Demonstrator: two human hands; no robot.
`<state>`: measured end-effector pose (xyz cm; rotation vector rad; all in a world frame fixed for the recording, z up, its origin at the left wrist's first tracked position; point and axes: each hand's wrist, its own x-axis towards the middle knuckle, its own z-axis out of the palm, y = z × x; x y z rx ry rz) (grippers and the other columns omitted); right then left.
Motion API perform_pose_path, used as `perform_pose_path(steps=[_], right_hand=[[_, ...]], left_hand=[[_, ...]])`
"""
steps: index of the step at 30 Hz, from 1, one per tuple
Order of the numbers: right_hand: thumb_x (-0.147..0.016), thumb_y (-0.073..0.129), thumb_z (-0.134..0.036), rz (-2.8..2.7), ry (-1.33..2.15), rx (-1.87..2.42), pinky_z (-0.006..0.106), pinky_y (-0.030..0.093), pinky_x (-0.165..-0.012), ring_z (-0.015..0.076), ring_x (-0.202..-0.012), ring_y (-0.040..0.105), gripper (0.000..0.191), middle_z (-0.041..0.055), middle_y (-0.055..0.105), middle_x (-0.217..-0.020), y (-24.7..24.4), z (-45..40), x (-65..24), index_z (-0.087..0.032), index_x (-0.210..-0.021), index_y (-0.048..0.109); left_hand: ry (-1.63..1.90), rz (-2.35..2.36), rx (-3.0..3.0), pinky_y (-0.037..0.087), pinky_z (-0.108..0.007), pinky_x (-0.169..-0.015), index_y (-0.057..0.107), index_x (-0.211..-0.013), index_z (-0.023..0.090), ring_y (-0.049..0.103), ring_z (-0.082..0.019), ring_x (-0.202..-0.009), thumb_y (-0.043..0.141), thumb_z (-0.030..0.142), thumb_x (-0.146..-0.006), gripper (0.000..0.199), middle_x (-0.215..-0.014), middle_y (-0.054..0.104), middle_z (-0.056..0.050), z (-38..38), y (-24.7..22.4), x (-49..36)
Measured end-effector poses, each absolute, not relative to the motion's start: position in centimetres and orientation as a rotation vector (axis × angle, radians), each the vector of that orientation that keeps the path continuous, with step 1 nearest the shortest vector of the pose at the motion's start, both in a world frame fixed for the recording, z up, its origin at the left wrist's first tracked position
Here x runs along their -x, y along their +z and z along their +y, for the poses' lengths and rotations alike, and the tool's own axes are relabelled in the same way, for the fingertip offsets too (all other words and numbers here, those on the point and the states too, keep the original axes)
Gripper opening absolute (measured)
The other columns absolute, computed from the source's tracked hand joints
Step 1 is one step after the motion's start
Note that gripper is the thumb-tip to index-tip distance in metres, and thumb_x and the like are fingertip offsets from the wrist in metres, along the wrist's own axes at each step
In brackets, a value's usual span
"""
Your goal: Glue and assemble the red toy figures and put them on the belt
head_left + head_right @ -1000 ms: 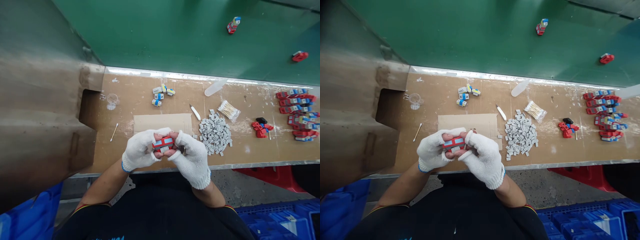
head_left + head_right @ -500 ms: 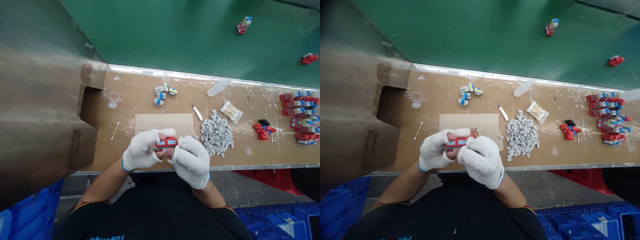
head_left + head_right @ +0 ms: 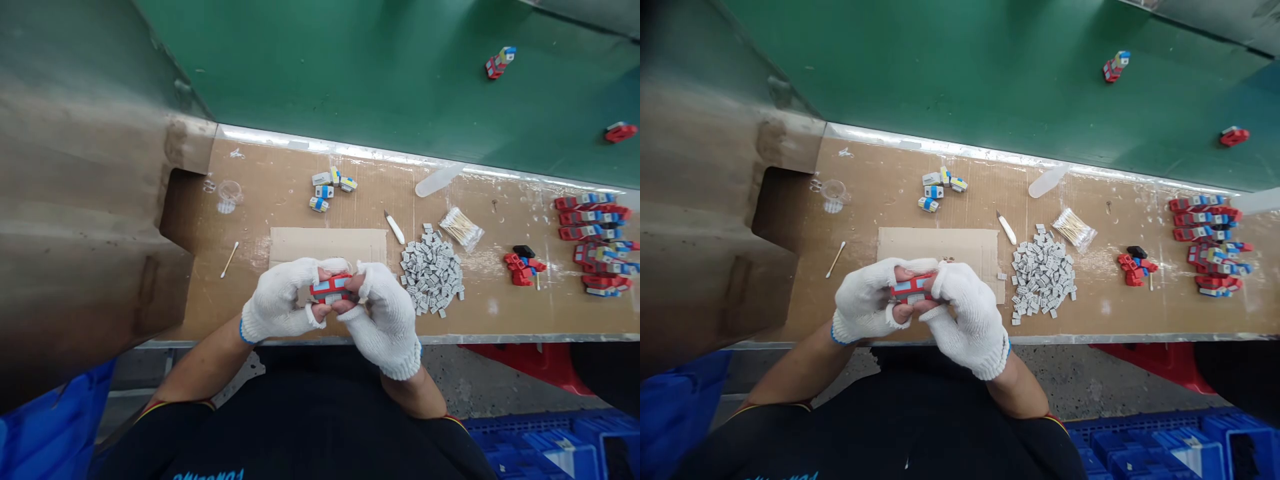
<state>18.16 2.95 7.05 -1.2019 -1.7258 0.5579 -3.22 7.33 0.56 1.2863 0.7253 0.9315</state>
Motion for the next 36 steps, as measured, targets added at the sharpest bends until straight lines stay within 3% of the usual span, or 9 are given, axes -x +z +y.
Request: perform_pose_path(steps=[3,6,9,12,16,24,31,36], right_hand=[[-0.105,0.079,-0.016,-1.748,0.454,1.152,0.036,0.065,-0.073,0.0200,-0.076,0.070,0.016,-0.0010,0.074,-0.087,6.8,3.2,-18.3,-0.031,-0.105,0.072],[-0.108,0.075,-0.014,-1.791,0.329,1.139,0.036,0.065,-0.069,0.0199,-0.074,0.071,0.016,-0.0004,0.074,-0.085,6.6,3.4,-18.5,-0.030,-0.106,0.073],[-0.112,0.075,-0.023,-1.914,0.215,1.104,0.036,0.066,-0.072,0.0207,-0.078,0.073,0.007,0.0020,0.077,-0.089,6.7,3.7,-18.8,-0.027,-0.110,0.070],[-0.111,0.079,-0.033,-2.037,0.117,1.140,0.038,0.065,-0.073,0.0232,-0.083,0.072,0.014,0.0057,0.080,-0.097,6.9,3.9,-19.0,-0.026,-0.117,0.069],[-0.111,0.073,-0.024,-2.080,0.064,1.173,0.037,0.059,-0.072,0.0226,-0.081,0.067,0.005,0.0043,0.076,-0.093,7.4,4.0,-18.7,-0.025,-0.113,0.068],[-0.105,0.070,-0.015,-2.087,0.038,1.180,0.038,0.057,-0.072,0.0221,-0.077,0.065,0.012,0.0038,0.076,-0.090,7.7,4.1,-18.1,-0.027,-0.106,0.066],[-0.106,0.073,-0.017,-2.081,0.083,1.153,0.037,0.058,-0.070,0.0219,-0.076,0.064,0.016,0.0018,0.073,-0.085,7.9,4.3,-18.3,-0.028,-0.104,0.063],[-0.105,0.074,-0.016,-2.022,0.180,1.135,0.037,0.062,-0.072,0.0215,-0.080,0.070,0.018,0.0010,0.075,-0.090,7.8,4.1,-18.5,-0.029,-0.110,0.062]], left_hand=[[1.035,0.665,-1.364,0.078,-0.043,-0.093,0.089,-0.121,0.025,0.092,-0.033,-0.105,0.103,0.055,-0.094,0.042,-0.122,0.093,-0.012,7.7,1.4,2.5],[1.083,0.652,-1.373,0.080,-0.044,-0.089,0.091,-0.120,0.026,0.093,-0.034,-0.099,0.105,0.059,-0.092,0.046,-0.118,0.095,-0.012,8.1,1.7,1.8],[1.128,0.736,-1.396,0.080,-0.042,-0.084,0.092,-0.117,0.025,0.093,-0.033,-0.094,0.104,0.066,-0.090,0.051,-0.113,0.095,-0.013,8.2,1.6,1.7],[1.122,0.810,-1.423,0.077,-0.037,-0.075,0.092,-0.116,0.021,0.091,-0.029,-0.084,0.100,0.068,-0.094,0.052,-0.106,0.095,-0.013,8.0,1.7,1.8],[1.148,0.798,-1.514,0.076,-0.035,-0.076,0.092,-0.114,0.022,0.092,-0.028,-0.085,0.094,0.070,-0.099,0.051,-0.106,0.095,-0.013,8.0,1.9,1.9],[1.172,0.768,-1.513,0.072,-0.031,-0.067,0.090,-0.110,0.018,0.088,-0.024,-0.075,0.090,0.072,-0.102,0.054,-0.096,0.092,-0.013,8.1,2.0,1.5],[1.135,0.786,-1.544,0.070,-0.029,-0.066,0.091,-0.108,0.018,0.084,-0.022,-0.072,0.094,0.075,-0.097,0.058,-0.095,0.091,-0.012,8.3,2.1,1.6],[1.086,0.651,-1.523,0.075,-0.037,-0.082,0.089,-0.120,0.017,0.087,-0.027,-0.086,0.093,0.078,-0.096,0.066,-0.106,0.092,-0.014,8.4,2.1,1.8]])
